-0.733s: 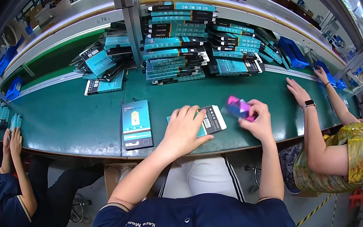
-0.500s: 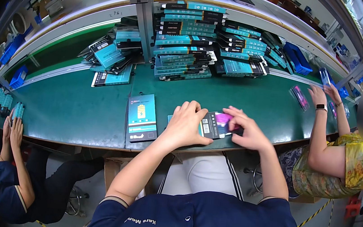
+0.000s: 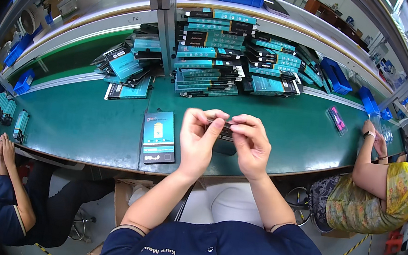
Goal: The recorder is assembling and packaging small electronic screen protectors into boxes on an assembly line.
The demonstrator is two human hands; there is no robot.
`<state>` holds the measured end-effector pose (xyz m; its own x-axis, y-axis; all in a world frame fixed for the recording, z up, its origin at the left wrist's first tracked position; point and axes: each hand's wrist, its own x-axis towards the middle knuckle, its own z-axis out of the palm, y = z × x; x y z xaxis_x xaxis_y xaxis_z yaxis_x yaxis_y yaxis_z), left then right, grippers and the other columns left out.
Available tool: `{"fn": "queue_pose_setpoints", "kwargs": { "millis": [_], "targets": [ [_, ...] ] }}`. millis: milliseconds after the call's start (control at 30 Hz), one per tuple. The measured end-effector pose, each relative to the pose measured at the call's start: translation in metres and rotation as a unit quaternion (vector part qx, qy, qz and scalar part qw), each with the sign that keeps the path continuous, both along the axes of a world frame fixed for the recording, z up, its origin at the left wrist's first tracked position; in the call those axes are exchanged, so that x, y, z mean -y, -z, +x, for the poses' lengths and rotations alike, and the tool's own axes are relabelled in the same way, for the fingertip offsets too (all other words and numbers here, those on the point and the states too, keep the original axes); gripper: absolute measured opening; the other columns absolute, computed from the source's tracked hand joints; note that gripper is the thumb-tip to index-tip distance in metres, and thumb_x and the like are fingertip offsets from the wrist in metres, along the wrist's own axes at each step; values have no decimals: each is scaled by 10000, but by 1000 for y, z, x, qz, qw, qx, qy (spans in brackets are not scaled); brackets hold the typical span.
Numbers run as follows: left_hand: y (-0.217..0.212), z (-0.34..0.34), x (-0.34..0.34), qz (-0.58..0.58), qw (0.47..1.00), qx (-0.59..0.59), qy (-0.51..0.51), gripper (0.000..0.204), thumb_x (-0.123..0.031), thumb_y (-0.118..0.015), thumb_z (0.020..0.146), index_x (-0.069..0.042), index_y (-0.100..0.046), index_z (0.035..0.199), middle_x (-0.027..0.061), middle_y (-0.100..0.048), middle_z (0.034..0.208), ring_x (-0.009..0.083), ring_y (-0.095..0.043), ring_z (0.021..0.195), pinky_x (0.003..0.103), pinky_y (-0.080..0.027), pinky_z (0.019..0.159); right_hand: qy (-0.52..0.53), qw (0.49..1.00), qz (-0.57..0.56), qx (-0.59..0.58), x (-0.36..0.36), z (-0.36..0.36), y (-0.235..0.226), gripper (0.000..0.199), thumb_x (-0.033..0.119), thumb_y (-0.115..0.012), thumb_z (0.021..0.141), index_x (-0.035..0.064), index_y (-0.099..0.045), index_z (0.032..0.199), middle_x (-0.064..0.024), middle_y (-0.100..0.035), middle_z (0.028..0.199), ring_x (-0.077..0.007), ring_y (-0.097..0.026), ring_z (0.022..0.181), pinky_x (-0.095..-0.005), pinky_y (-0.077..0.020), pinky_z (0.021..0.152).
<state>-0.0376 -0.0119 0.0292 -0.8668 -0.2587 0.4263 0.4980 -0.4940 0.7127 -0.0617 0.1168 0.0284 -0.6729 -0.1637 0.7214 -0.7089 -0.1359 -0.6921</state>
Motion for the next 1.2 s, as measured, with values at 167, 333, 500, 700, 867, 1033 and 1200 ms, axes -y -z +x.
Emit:
{"fn": "queue_pose_setpoints", "kwargs": {
  "millis": [167, 333, 500, 700, 867, 1033, 1200],
  "targets": [
    [-1, -1, 0, -46, 998, 17, -33, 209, 22, -608, 937, -56, -460, 1062, 99, -613, 1028, 131, -595, 946, 261, -475, 874, -129, 960, -169, 184, 5, -3, 0, 172, -16, -598, 941, -4, -533, 1100, -131, -620, 1102, -181, -602, 1053, -298, -496, 917],
    [0, -2, -5, -53, 994, -20, -88, 138, 15, -627, 927, -34, -516, 993, 92, -614, 996, 134, -592, 939, 254, -472, 845, -116, 959, -190, 174, 8, -5, 7, 225, -35, -626, 917, 46, -440, 1013, -129, -602, 1048, -171, -599, 986, -293, -499, 876],
    [12, 7, 21, -125, 978, 101, -130, 435, -267, -504, 1029, -71, -426, 1408, 139, -507, 1329, 227, -517, 1180, 335, -403, 1010, 50, 996, 3, -76, 0, -1, 42, 411, -87, -761, 731, 64, -454, 959, -174, -614, 1120, -267, -661, 919, -359, -515, 815],
    [11, 58, 72, -251, 929, 174, -207, 721, -11, -549, 933, -7, -164, 1543, 185, -470, 1402, 257, -452, 1288, 388, -380, 1059, -51, 899, 388, -199, -11, -8, -2, 242, 216, -792, 744, 64, -606, 761, -150, -539, 1374, -408, -448, 1311, -616, -299, 1081],
    [27, 66, 114, -693, 583, 278, -321, 614, -257, -581, 942, 39, -375, 1438, 369, -434, 1364, 464, -529, 1154, 511, -473, 934, 328, 750, 553, -154, -64, -95, -8, 208, 147, -676, 841, 22, -661, 1007, -110, -351, 1510, -378, -259, 1420, -622, -193, 1121],
    [-1, 55, 79, -731, 528, 328, -281, 776, -377, -715, 774, -58, -434, 1423, 313, -319, 1491, 472, -524, 1143, 485, -503, 919, 330, 740, 566, -153, -60, -65, 0, 322, 174, -677, 839, -16, -583, 1081, -105, -349, 1504, -366, -324, 1364, -573, -211, 1123],
    [19, 49, 101, -756, 503, 242, -343, 864, -394, -811, 688, -82, -450, 1408, 265, -333, 1501, 470, -444, 1263, 503, -421, 1034, 42, 863, 485, -137, -59, -3, 33, 324, 247, -724, 825, 39, -666, 1066, -149, -485, 1428, -359, -443, 1317, -503, -363, 1079]
  ]
}}
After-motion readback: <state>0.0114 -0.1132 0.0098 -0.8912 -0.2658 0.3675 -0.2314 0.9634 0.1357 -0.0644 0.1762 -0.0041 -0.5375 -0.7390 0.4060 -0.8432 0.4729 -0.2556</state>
